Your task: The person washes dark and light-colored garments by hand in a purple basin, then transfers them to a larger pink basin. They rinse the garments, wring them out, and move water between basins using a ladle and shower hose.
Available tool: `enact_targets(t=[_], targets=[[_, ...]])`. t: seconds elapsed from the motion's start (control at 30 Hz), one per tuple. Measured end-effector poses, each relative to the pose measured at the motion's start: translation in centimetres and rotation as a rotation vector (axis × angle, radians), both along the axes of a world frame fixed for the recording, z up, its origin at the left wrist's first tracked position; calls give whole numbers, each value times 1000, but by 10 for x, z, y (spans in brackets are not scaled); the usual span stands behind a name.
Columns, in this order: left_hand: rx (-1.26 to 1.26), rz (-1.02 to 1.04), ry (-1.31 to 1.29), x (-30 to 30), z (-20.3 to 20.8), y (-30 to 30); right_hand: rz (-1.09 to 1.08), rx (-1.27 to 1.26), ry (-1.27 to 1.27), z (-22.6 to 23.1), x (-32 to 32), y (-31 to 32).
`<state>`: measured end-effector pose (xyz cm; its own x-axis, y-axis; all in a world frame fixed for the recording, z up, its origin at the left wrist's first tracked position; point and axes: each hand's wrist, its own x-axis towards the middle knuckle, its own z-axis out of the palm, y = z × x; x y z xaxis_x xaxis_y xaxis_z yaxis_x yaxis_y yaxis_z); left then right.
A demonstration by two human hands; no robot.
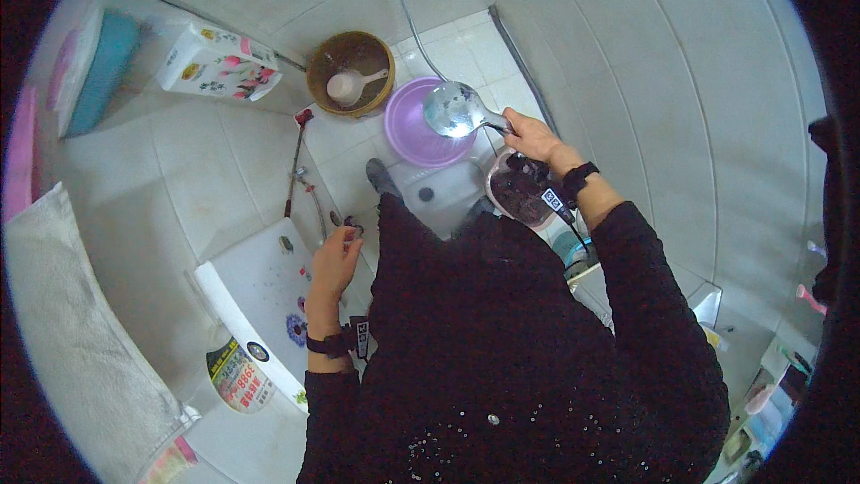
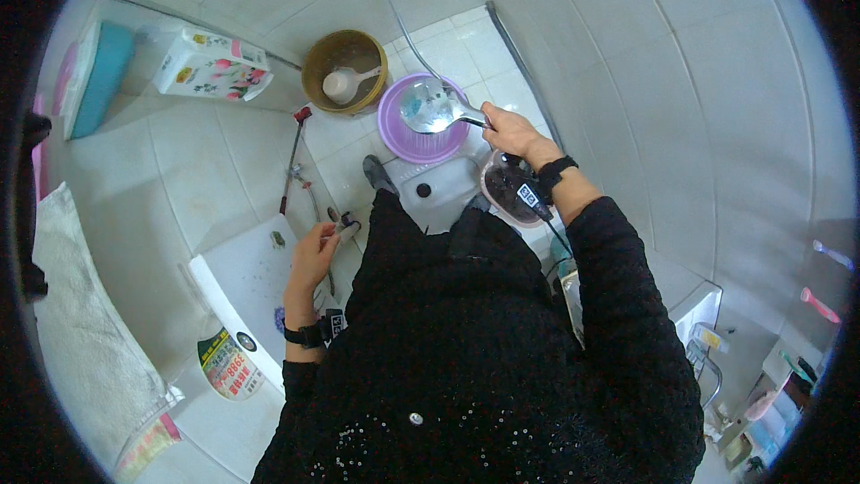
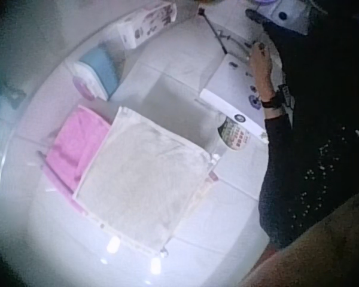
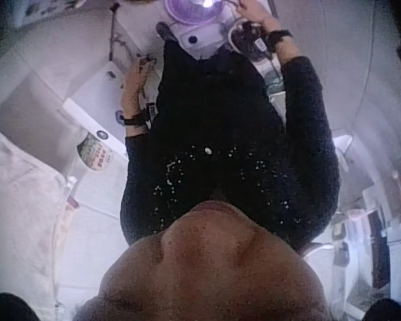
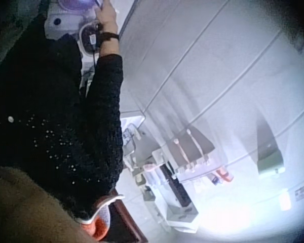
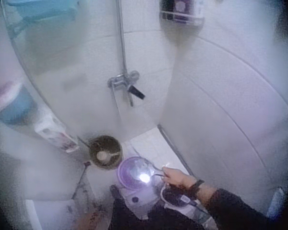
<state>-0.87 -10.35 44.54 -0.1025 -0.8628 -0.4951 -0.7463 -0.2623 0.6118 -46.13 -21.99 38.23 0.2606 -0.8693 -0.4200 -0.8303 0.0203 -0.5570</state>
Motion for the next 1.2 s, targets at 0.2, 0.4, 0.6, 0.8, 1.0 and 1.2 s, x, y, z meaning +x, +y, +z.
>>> enact_targets(t=[0.2,0.4,0.6,0.8,1.0,1.2], targets=[[-13,3,14,1,-1,-2,-24,-115,138,2,-20,3],[-25,-9,25,2,-3,-2,-131,-262,117,5,-11,-7],[-30,-18,20,4,-6,-3,-113,-263,16,-4,21,-17],[-21,-3,24,6,-4,0,-46,-180,-22,-5,31,-9],[-19,-36,-7,4,0,-1,-57,-98,50,2,14,3],[-71,-113,15,-4,19,-32,-158,-153,63,7,3,16]])
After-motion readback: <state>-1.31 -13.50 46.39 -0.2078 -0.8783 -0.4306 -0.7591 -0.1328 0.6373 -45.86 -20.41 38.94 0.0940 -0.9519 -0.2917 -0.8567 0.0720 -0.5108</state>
